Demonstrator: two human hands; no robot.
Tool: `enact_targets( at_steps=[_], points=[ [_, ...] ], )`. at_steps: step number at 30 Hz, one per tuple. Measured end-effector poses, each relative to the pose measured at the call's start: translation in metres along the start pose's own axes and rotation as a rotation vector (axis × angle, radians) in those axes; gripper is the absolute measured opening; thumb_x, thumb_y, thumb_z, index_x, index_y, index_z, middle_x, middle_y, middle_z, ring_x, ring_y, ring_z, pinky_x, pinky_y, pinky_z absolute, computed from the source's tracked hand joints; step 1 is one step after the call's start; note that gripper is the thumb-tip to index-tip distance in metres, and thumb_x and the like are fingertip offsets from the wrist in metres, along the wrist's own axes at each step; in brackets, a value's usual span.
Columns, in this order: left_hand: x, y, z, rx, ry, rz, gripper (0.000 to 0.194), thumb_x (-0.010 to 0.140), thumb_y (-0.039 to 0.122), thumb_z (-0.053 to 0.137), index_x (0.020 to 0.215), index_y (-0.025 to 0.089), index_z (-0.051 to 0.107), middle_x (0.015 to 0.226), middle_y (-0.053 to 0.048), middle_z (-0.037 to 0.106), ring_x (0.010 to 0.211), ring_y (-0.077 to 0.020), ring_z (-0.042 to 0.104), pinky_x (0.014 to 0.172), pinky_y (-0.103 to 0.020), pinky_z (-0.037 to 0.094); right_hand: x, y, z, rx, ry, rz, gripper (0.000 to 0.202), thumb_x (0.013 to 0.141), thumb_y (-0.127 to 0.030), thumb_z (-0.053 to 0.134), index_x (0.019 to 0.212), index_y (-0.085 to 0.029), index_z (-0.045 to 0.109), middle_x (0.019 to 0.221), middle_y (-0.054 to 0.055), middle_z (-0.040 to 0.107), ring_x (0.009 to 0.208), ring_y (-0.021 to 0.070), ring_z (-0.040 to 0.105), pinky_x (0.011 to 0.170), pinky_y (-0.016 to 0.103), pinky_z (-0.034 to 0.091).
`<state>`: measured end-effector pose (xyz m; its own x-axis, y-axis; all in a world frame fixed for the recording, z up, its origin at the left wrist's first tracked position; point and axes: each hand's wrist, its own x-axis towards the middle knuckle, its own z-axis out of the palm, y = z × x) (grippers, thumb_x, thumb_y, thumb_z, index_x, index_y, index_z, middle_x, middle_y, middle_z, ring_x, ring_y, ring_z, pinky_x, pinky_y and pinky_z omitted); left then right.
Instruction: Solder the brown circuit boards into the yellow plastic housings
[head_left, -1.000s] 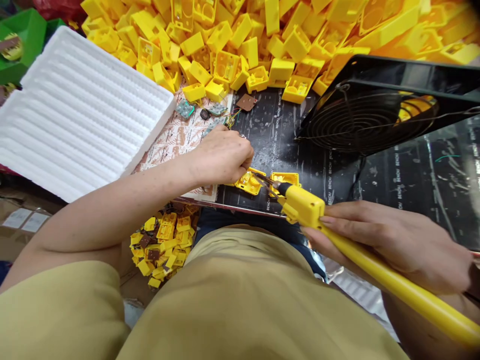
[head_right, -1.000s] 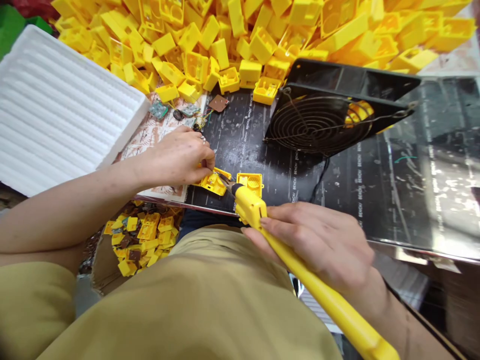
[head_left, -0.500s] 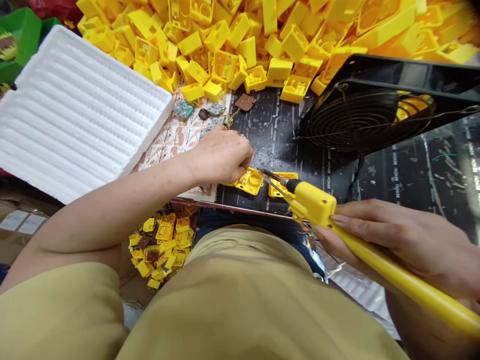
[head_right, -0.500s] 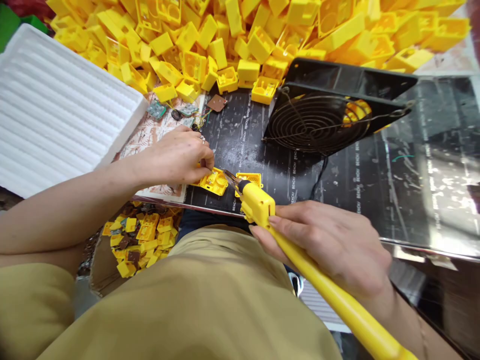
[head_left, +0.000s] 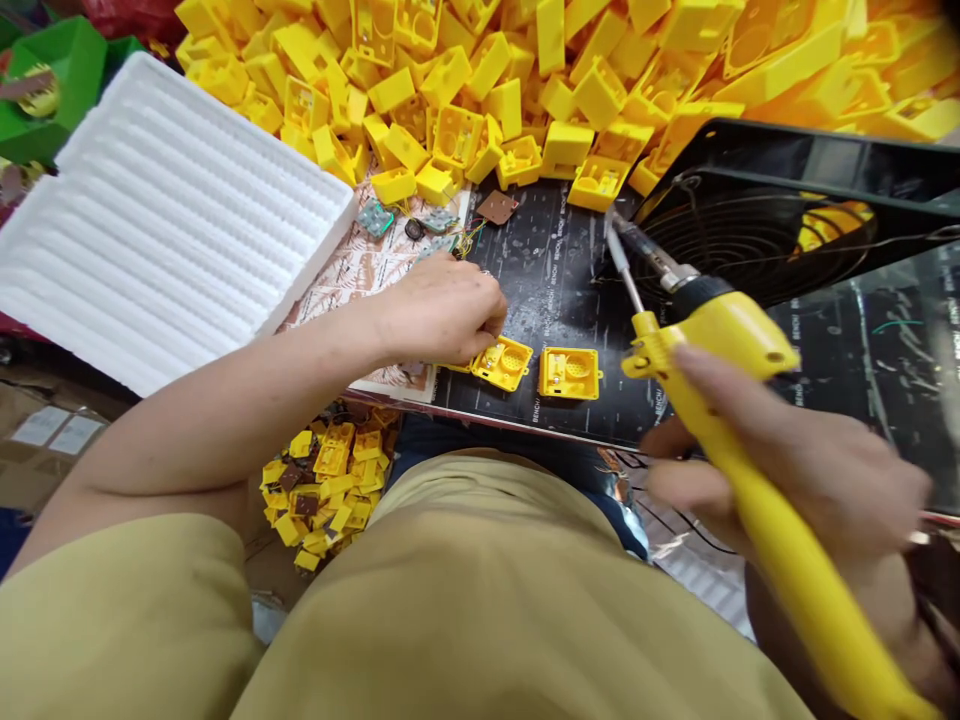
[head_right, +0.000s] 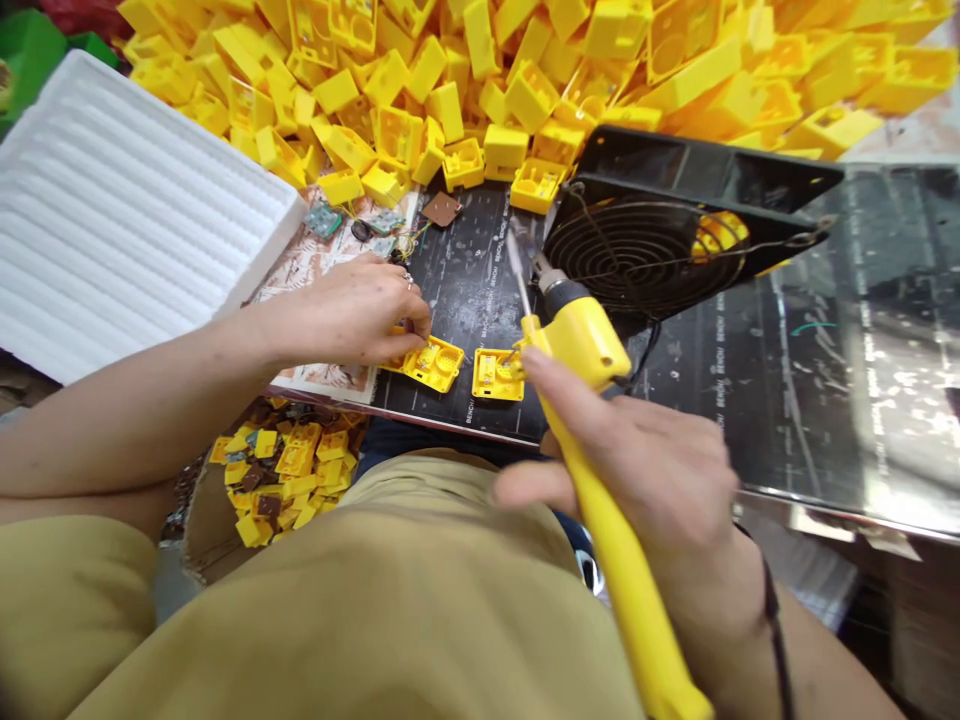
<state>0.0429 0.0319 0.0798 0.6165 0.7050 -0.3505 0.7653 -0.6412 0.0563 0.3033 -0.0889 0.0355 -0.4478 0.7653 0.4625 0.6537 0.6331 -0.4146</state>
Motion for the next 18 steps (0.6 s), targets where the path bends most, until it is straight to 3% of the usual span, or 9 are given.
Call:
enact_targets(
  at_steps=[3, 6, 7, 9, 11, 13, 15, 18],
  points=[
    [-0.019, -0.012, 0.006, -0.154, 0.118, 0.008, 0.029, 0.093, 0.024, 0.049, 0.101, 0.019, 0.076, 0.107, -0.007, 0.076, 0.097, -0.0209, 0.068, 0.091, -0.033, 0.048, 0.011, 0.004, 0.009, -0.049, -0.012, -0.155, 0.031, 0.093, -0.018, 0.066, 0.124, -0.022, 0.062, 0.072, -0.002, 0.067, 0.059, 0.0107, 0.062, 0.062, 0.022, 0.051],
    [-0.037, -0.016, 0.039, -0.303, 0.324, 0.126, 0.046, 0.097, 0.039, 0.048, 0.127, 0.009, 0.067, 0.132, -0.019, 0.065, 0.116, -0.0262, 0.065, 0.101, -0.038, 0.05, 0.015, 0.017, 0.02, -0.07, -0.007, -0.268, 0.022, 0.093, -0.018, 0.065, 0.115, -0.02, 0.062, 0.091, 0.003, 0.074, 0.08, 0.0165, 0.071, 0.073, 0.027, 0.057],
    [-0.041, -0.016, 0.053, -0.278, 0.342, 0.163, 0.052, 0.096, 0.044, 0.051, 0.133, 0.009, 0.063, 0.141, -0.022, 0.059, 0.125, -0.0298, 0.061, 0.104, -0.043, 0.049, 0.015, 0.021, 0.024, -0.069, -0.012, -0.264, 0.025, 0.093, -0.021, 0.067, 0.117, -0.021, 0.061, 0.096, 0.004, 0.074, 0.088, 0.0196, 0.072, 0.078, 0.03, 0.059],
    [-0.051, -0.014, 0.078, -0.211, 0.373, 0.179, 0.046, 0.098, 0.041, 0.047, 0.132, 0.018, 0.066, 0.144, -0.018, 0.058, 0.127, -0.0318, 0.06, 0.104, -0.05, 0.049, 0.018, 0.028, 0.032, -0.072, -0.018, -0.248, 0.028, 0.092, -0.028, 0.068, 0.118, -0.024, 0.059, 0.1, 0.005, 0.074, 0.096, 0.024, 0.071, 0.082, 0.037, 0.06],
    [-0.069, -0.016, 0.09, -0.217, 0.377, 0.148, 0.04, 0.099, 0.037, 0.045, 0.126, 0.024, 0.07, 0.142, -0.012, 0.062, 0.125, -0.0304, 0.061, 0.105, -0.049, 0.049, 0.021, 0.031, 0.042, -0.075, -0.031, -0.236, 0.024, 0.093, -0.028, 0.066, 0.116, -0.024, 0.058, 0.095, 0.005, 0.073, 0.094, 0.0247, 0.071, 0.079, 0.038, 0.06],
    [-0.098, -0.022, 0.088, -0.302, 0.332, 0.116, 0.037, 0.097, 0.037, 0.047, 0.123, 0.026, 0.072, 0.138, -0.008, 0.065, 0.119, -0.029, 0.064, 0.103, -0.044, 0.051, 0.023, 0.032, 0.05, -0.09, -0.019, -0.233, 0.019, 0.094, -0.024, 0.065, 0.112, -0.023, 0.058, 0.089, 0.004, 0.071, 0.084, 0.0217, 0.071, 0.074, 0.034, 0.058],
    [-0.135, -0.032, 0.078, -0.384, 0.224, 0.097, 0.036, 0.096, 0.036, 0.05, 0.124, 0.03, 0.071, 0.133, -0.008, 0.068, 0.105, -0.0259, 0.07, 0.091, -0.038, 0.056, 0.024, 0.03, 0.056, -0.108, 0.01, -0.225, 0.021, 0.092, -0.023, 0.067, 0.111, -0.021, 0.058, 0.086, 0.004, 0.07, 0.075, 0.0192, 0.069, 0.069, 0.031, 0.056],
    [-0.176, -0.046, 0.063, -0.311, 0.245, 0.014, 0.043, 0.083, 0.049, 0.067, 0.121, 0.03, 0.072, 0.122, -0.013, 0.072, 0.106, -0.0306, 0.068, 0.091, -0.041, 0.054, 0.023, 0.028, 0.061, -0.107, 0.035, -0.218, 0.028, 0.09, -0.024, 0.071, 0.114, -0.019, 0.057, 0.088, 0.005, 0.071, 0.076, 0.0198, 0.07, 0.067, 0.031, 0.055]
  ],
)
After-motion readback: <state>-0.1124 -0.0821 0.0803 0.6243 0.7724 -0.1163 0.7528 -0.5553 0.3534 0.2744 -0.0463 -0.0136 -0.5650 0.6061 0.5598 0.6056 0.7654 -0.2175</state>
